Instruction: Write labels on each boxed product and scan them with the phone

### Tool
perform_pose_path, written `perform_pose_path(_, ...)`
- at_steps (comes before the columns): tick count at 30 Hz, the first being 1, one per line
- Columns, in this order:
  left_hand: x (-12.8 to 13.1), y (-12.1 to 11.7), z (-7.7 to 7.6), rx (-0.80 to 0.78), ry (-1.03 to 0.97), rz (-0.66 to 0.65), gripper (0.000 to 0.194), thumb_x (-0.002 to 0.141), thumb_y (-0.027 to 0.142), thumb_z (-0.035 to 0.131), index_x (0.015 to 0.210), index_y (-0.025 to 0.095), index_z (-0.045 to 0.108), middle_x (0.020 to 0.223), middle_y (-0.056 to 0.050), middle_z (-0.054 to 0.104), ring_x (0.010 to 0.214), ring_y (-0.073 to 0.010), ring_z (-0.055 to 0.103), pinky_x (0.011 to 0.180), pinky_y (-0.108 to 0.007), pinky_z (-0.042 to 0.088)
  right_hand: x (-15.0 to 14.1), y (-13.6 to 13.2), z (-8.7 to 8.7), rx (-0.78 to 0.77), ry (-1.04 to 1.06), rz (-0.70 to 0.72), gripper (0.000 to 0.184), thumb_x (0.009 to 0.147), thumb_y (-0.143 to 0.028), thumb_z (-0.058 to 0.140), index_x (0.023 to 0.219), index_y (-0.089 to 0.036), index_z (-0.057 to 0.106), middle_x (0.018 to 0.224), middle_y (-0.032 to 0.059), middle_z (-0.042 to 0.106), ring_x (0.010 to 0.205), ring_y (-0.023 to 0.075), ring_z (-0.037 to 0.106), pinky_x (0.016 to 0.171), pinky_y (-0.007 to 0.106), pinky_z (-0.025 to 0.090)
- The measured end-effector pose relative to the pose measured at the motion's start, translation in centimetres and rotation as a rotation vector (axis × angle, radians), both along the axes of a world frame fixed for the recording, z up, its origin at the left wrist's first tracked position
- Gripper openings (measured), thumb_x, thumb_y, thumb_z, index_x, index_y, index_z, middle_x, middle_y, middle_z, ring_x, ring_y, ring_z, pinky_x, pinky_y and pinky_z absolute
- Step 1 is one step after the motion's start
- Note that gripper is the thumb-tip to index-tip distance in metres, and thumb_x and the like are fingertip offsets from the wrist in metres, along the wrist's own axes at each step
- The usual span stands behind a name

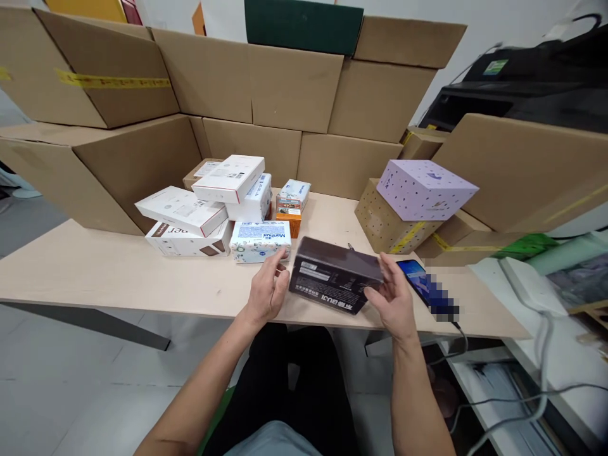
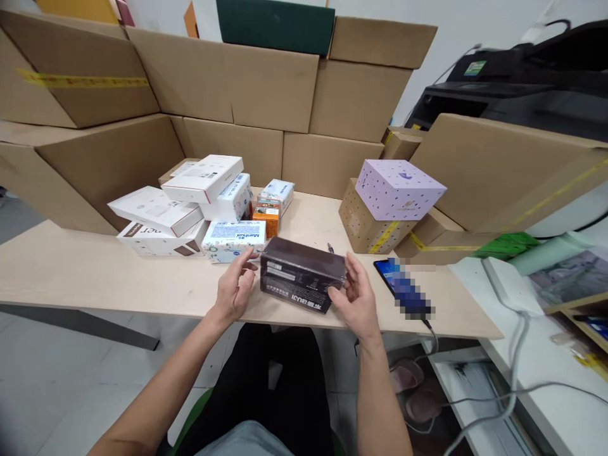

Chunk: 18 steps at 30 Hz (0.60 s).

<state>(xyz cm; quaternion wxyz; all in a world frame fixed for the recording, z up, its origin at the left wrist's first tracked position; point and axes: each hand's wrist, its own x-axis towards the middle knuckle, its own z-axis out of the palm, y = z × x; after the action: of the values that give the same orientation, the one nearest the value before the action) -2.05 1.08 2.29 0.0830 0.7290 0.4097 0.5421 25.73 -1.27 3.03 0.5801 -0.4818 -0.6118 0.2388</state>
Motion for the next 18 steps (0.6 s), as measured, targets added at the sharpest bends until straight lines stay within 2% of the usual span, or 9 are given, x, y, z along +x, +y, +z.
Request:
perform_pose_path(2,0.0,0.0,-0.05,-0.019,0.028,-0.047,0.044,0.101,0.031,0.038,0.143,0.019,0.045,0.126,-0.013,0.065,0.098,-0.0183,0.066,0.088,-0.035,0.055,-0.35,-0.15,0.1,-0.038,0.025,0.086,0.072,0.082,-0.042,0.07,0.146,-0.023,0.043,0.146,0.016,0.052,0.131,0.0277,0.054,0.105,0.045,0.05)
perform_pose_path(6,-0.01,-0.06,0.01,-0.05,0.051,-0.064,0.046,0.101,0.033,0.039,0.143,0.018,0.048,0.133,-0.013,0.063,0.117,-0.023,0.063,0.098,-0.037,0.052,-0.53,-0.28,0.37,-0.04,0.051,0.189,0.07,0.085,-0.038,0.069,0.148,-0.024,0.042,0.154,0.0135,0.044,0.138,0.0262,0.048,0.113,0.045,0.043)
perform_pose_path(13,-0.38,-0.18,-0.21,0.075,-0.004,-0.089,0.049,0.098,0.035,0.044,0.144,0.016,0.046,0.136,-0.016,0.061,0.121,-0.0255,0.061,0.096,-0.037,0.054,-0.74,-0.72,0.69,-0.022,0.034,0.245,0.069,0.085,-0.027,0.069,0.148,-0.028,0.042,0.158,0.0097,0.038,0.144,0.0265,0.04,0.119,0.049,0.033)
perform_pose_path(18,-0.59,-0.31,-0.64,0.033,-0.094,-0.121,0.043,0.098,0.037,0.044,0.135,0.018,0.052,0.124,-0.014,0.065,0.106,-0.0219,0.067,0.087,-0.034,0.058,-0.97,-0.81,0.69,0.028,0.033,0.252,0.066,0.084,-0.019,0.066,0.145,-0.028,0.043,0.157,0.0097,0.039,0.146,0.0256,0.036,0.121,0.052,0.027)
